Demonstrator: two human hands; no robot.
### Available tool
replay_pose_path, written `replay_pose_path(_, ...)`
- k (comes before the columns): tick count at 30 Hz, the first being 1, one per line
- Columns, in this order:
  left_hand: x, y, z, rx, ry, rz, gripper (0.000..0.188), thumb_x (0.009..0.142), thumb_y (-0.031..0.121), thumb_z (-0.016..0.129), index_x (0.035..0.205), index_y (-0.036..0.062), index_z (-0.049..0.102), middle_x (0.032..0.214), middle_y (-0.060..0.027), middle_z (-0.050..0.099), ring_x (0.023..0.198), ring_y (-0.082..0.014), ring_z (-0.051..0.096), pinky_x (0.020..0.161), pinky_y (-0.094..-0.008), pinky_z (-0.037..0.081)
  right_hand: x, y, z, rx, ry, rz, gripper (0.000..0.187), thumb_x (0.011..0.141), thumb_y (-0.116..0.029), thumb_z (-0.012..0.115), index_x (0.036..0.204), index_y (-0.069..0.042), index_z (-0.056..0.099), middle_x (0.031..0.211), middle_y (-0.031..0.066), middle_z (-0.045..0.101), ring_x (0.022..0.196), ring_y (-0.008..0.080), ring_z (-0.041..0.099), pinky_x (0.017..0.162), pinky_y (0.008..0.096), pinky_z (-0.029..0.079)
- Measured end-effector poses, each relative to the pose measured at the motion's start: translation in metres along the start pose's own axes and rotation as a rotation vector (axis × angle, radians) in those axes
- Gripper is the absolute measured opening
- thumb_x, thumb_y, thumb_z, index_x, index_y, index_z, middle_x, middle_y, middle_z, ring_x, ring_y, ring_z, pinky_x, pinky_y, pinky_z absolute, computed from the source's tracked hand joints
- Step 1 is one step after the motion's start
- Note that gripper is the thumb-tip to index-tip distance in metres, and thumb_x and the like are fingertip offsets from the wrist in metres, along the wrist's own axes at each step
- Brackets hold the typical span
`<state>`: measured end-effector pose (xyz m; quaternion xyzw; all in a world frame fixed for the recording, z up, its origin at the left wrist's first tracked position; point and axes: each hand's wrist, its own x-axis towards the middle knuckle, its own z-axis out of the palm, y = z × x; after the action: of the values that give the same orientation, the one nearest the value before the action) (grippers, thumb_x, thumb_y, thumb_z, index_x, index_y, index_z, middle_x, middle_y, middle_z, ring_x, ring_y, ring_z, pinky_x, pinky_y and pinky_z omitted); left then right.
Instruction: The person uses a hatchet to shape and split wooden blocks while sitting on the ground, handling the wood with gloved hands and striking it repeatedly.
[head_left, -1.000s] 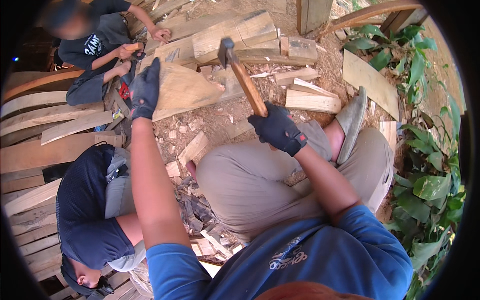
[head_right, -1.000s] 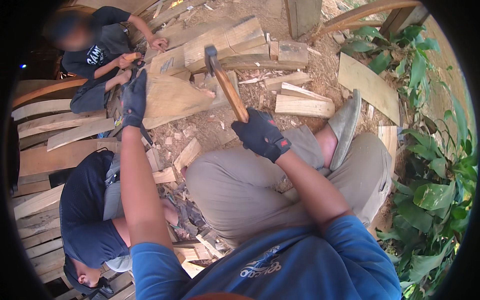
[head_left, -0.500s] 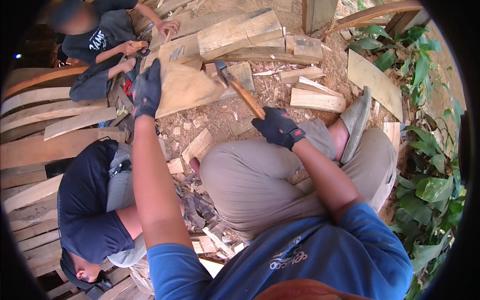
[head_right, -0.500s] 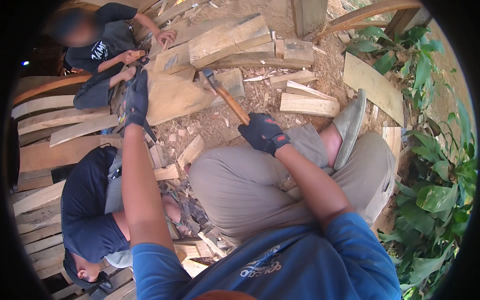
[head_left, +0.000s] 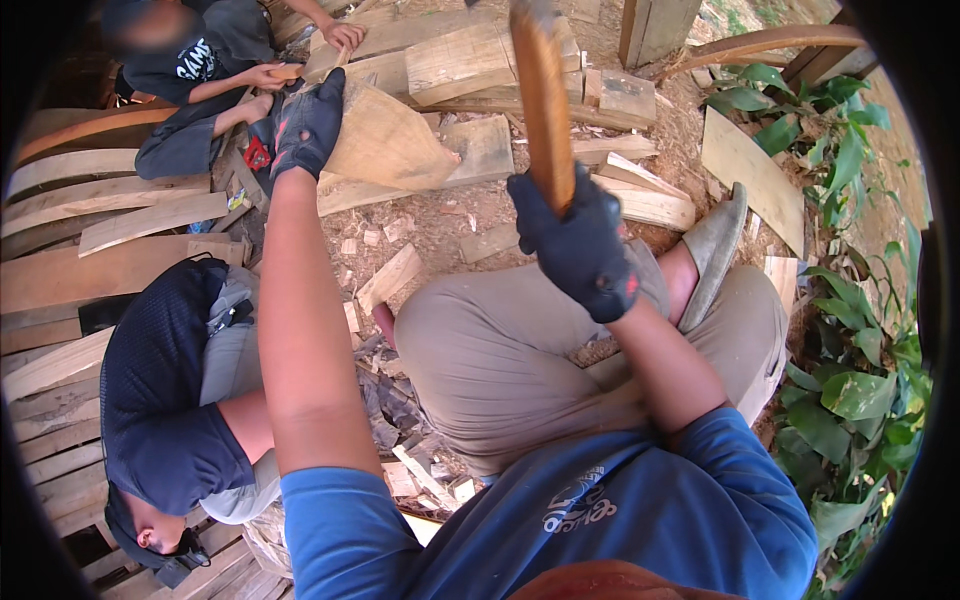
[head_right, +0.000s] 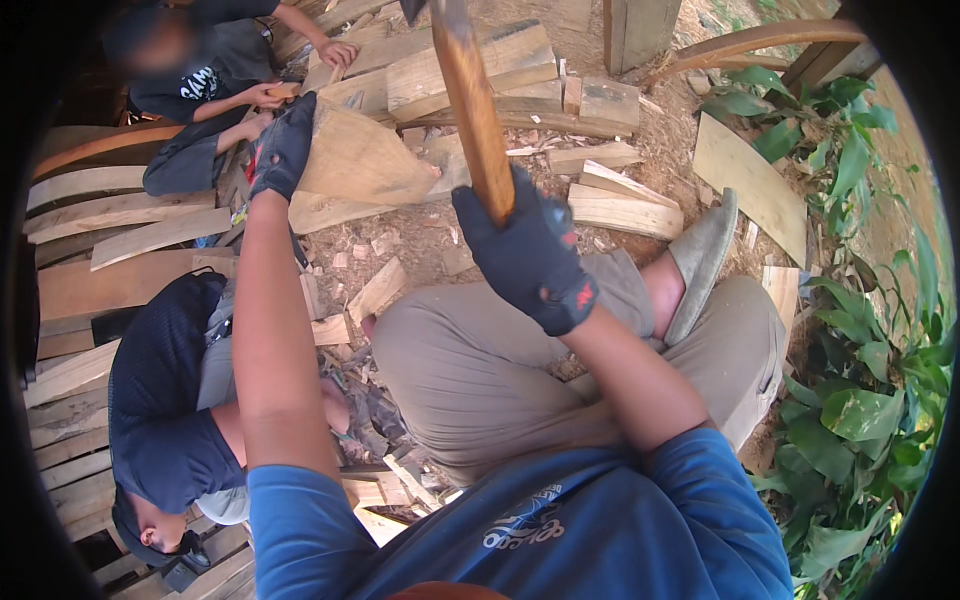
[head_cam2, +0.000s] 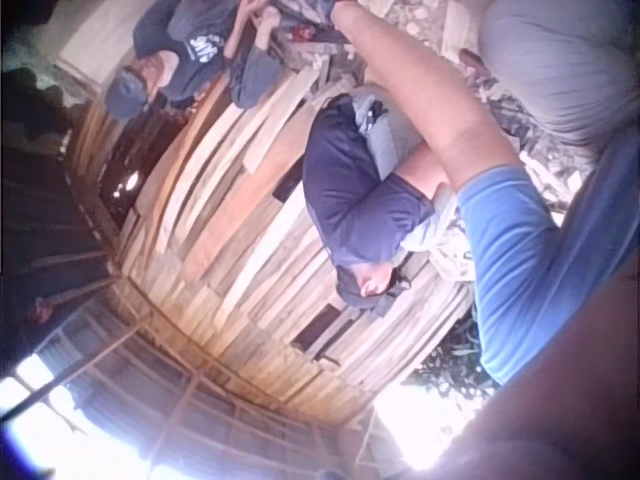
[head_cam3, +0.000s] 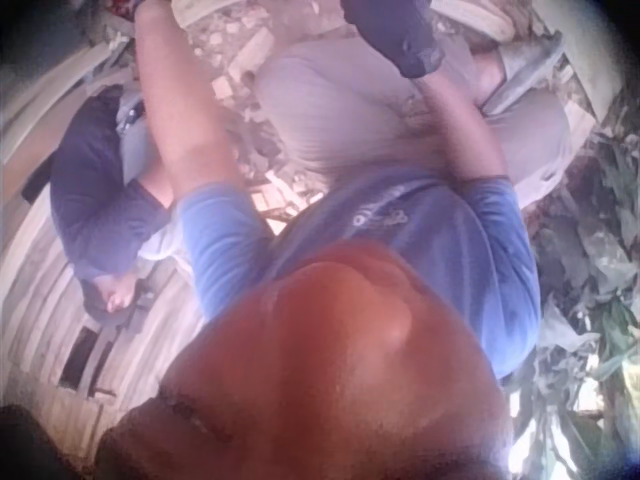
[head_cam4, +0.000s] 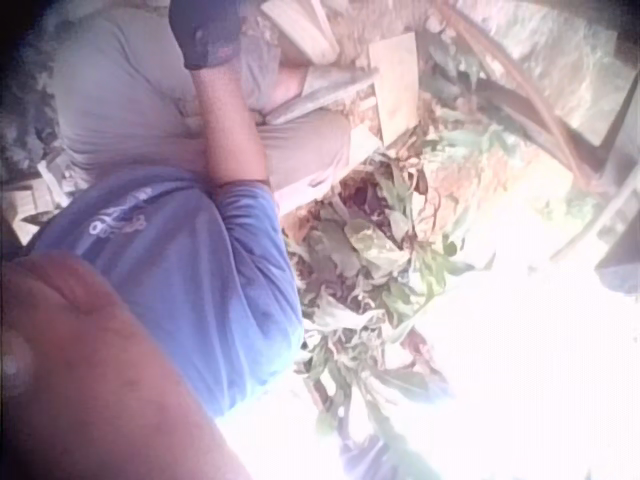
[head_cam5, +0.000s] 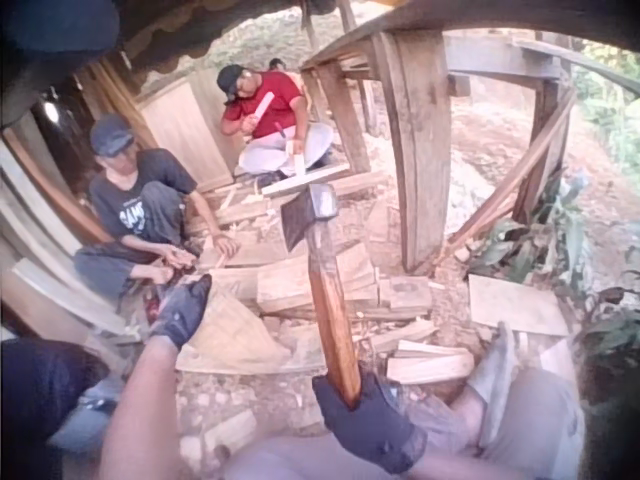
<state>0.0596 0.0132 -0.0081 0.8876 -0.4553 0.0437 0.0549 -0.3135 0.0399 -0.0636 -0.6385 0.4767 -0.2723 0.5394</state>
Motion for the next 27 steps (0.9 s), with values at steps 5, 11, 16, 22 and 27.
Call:
replay_pose_path(5,0.020,-0.030,0.017,0.043,0.041,0.085,0.073,0.108,0.063,0.037,0.148,0.0084,0.066,0.155,-0.0184,0.061,0.144,-0.0368,0.057,0.124,-0.0462,0.038,0.026,0.085,0.043,-0.261,-0.268,0.067,0.045,0.099,-0.042,0.070,0.109,0.002,0.069,0.068,0.0145,0.070,0.070,0.0280,0.077,0.072,0.0478,0.061)
replay_pose_path(11,0.015,-0.021,0.013,-0.002,-0.001,-0.006,0.075,0.107,0.065,0.036,0.140,0.0083,0.072,0.143,-0.0228,0.068,0.139,-0.0391,0.061,0.119,-0.0479,0.043,0.004,-0.001,-0.015,0.049,-0.164,0.116,0.038,0.098,-0.038,0.074,0.098,-0.001,0.070,0.069,0.0112,0.072,0.059,0.0204,0.074,0.061,0.0391,0.060)
replay_pose_path(16,0.016,-0.026,0.014,-0.004,-0.007,0.011,0.076,0.108,0.066,0.032,0.141,0.0085,0.070,0.144,-0.0224,0.068,0.139,-0.0419,0.060,0.119,-0.0479,0.043,-0.003,-0.055,-0.036,0.175,0.035,-0.081,0.040,0.097,-0.042,0.077,0.103,-0.004,0.069,0.069,0.0066,0.072,0.061,0.0182,0.074,0.062,0.0366,0.059)
replay_pose_path(22,0.016,-0.034,0.020,0.109,0.124,0.108,0.068,0.110,0.060,0.032,0.146,0.0129,0.065,0.147,-0.0188,0.067,0.140,-0.0413,0.059,0.118,-0.0469,0.042,0.005,0.041,0.030,-0.177,-0.072,-0.010,0.053,0.099,-0.045,0.071,0.123,0.002,0.066,0.085,0.0278,0.072,0.082,0.0451,0.076,0.075,0.0528,0.060)
replay_pose_path(27,0.006,-0.018,0.006,0.044,0.043,-0.009,0.078,0.107,0.068,0.032,0.140,0.0096,0.073,0.145,-0.0219,0.067,0.140,-0.0405,0.060,0.121,-0.0487,0.043,0.020,0.063,0.027,-0.103,-0.404,0.358,0.033,0.099,-0.028,0.068,0.108,0.004,0.070,0.074,0.0104,0.071,0.058,0.0195,0.074,0.049,0.0371,0.060)
